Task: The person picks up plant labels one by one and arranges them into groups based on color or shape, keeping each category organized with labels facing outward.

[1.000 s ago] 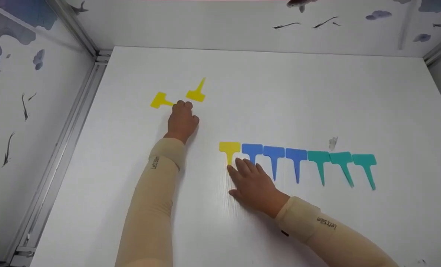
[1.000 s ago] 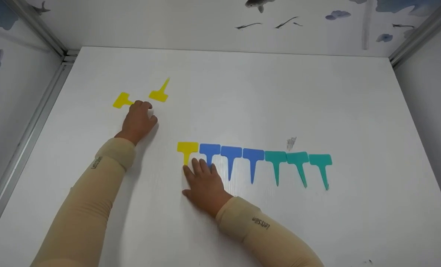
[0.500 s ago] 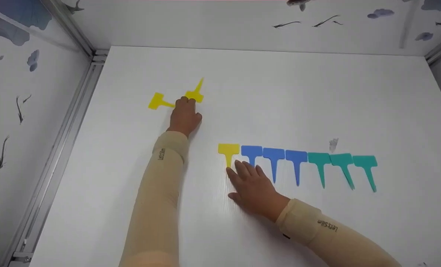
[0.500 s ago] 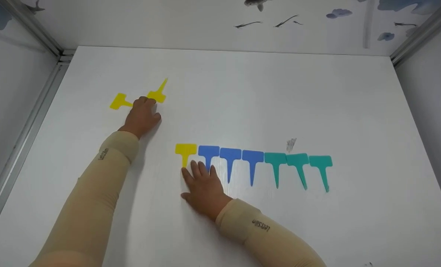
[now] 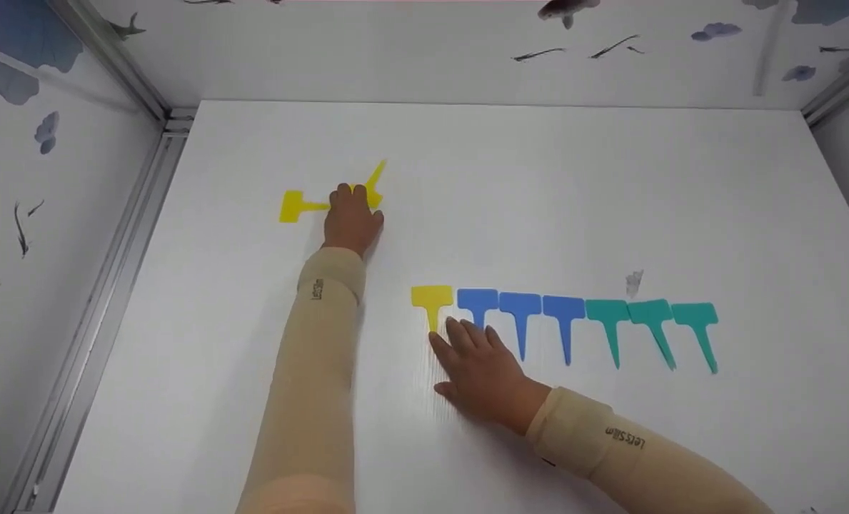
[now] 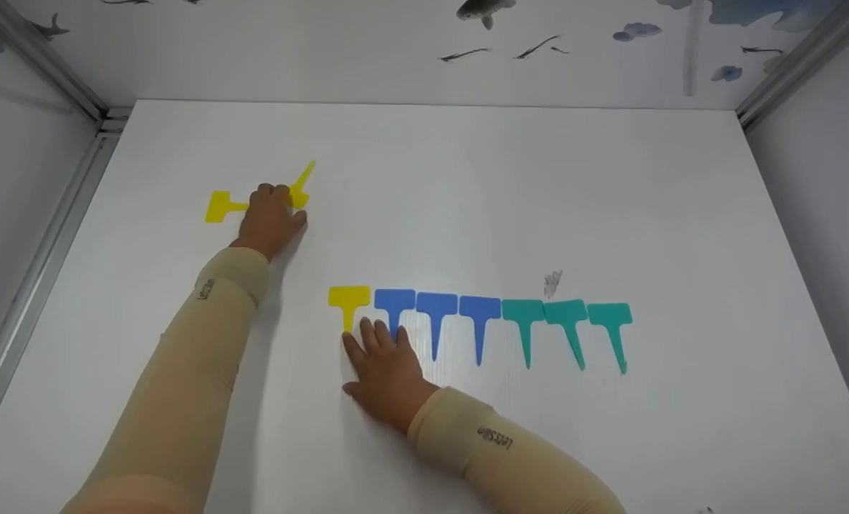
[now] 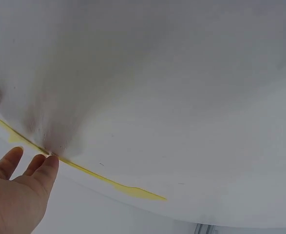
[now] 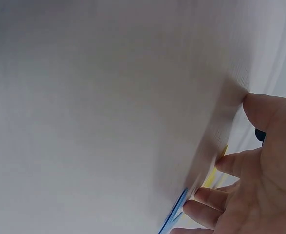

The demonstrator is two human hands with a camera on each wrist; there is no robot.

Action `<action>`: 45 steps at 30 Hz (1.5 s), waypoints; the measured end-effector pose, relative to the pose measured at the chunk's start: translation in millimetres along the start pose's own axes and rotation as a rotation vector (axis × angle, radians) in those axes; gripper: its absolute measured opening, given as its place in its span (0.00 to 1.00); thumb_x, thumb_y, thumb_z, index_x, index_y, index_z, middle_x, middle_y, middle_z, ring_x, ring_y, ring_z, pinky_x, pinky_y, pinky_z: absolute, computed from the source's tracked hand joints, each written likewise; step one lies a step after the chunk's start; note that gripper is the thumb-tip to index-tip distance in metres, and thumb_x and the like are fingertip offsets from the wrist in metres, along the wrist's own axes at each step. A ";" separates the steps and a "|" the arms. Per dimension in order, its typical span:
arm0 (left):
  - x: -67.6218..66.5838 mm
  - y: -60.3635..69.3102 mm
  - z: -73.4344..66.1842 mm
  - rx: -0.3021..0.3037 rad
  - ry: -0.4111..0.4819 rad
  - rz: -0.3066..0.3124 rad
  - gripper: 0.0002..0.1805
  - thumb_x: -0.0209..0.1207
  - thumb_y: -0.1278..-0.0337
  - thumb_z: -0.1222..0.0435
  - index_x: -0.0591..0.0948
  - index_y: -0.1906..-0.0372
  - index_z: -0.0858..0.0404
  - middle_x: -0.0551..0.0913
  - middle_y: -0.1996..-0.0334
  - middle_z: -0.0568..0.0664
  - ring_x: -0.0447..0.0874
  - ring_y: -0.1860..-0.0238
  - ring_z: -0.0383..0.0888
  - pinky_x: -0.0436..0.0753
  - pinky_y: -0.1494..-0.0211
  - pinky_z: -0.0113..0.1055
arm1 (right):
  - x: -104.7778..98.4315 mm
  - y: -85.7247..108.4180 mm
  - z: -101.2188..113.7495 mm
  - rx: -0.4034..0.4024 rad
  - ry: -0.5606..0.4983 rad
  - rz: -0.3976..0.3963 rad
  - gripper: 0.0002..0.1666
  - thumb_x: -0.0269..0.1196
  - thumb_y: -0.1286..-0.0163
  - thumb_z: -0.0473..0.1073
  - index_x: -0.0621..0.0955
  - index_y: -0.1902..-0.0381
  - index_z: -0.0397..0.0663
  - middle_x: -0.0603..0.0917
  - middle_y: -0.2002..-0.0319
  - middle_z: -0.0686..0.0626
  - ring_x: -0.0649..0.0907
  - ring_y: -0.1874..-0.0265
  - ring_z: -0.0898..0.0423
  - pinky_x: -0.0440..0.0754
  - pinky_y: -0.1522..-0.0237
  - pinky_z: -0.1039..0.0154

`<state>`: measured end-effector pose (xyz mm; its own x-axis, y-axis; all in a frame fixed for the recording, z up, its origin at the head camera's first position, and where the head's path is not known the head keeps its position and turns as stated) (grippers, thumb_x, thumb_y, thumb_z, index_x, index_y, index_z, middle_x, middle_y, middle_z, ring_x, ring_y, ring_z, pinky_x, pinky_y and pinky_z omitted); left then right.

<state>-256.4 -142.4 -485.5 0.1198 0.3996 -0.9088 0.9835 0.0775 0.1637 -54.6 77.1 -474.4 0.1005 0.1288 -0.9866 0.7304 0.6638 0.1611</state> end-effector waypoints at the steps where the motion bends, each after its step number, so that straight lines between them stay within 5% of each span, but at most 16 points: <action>1: -0.2 -0.9 -0.7 -0.004 0.002 0.003 0.28 0.54 0.34 0.58 0.66 0.36 0.69 0.65 0.41 0.62 0.64 0.40 0.53 0.72 0.37 0.41 | 0.1 0.2 0.1 0.001 -0.003 -0.002 0.40 0.59 0.34 0.62 0.67 0.31 0.47 0.69 0.36 0.38 0.72 0.39 0.42 0.74 0.42 0.43; 17: -10.0 -11.1 -9.8 -0.024 -0.069 0.062 0.26 0.54 0.35 0.60 0.68 0.37 0.71 0.66 0.42 0.63 0.64 0.41 0.55 0.71 0.36 0.44 | -0.1 0.8 -0.5 -0.008 -0.007 -0.019 0.41 0.61 0.35 0.63 0.67 0.31 0.48 0.70 0.36 0.39 0.73 0.39 0.42 0.75 0.42 0.45; 30: -10.5 -9.8 -14.1 -0.004 -0.117 0.054 0.22 0.53 0.37 0.61 0.74 0.45 0.74 0.66 0.44 0.64 0.64 0.44 0.56 0.75 0.42 0.46 | -0.8 0.8 0.3 0.001 0.000 -0.008 0.42 0.60 0.35 0.64 0.66 0.30 0.49 0.69 0.36 0.39 0.72 0.38 0.42 0.74 0.42 0.45; 45: -9.3 -12.1 -13.6 -0.018 -0.073 0.103 0.24 0.51 0.38 0.59 0.72 0.43 0.73 0.64 0.42 0.64 0.61 0.41 0.56 0.73 0.39 0.46 | 1.8 0.4 0.7 0.006 0.029 -0.007 0.41 0.59 0.35 0.64 0.66 0.30 0.49 0.69 0.36 0.39 0.73 0.39 0.43 0.75 0.42 0.46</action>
<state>-271.2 -134.7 -473.8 0.2301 0.3388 -0.9123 0.9629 0.0565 0.2639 -53.7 77.1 -476.1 0.0758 0.1455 -0.9865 0.7352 0.6602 0.1538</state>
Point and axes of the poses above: each hand's wrist, its own y-axis away from the middle knuckle, its own x-axis out of the palm, z = x × y, the point moved 1 cm from there along -y, towards the middle knuckle
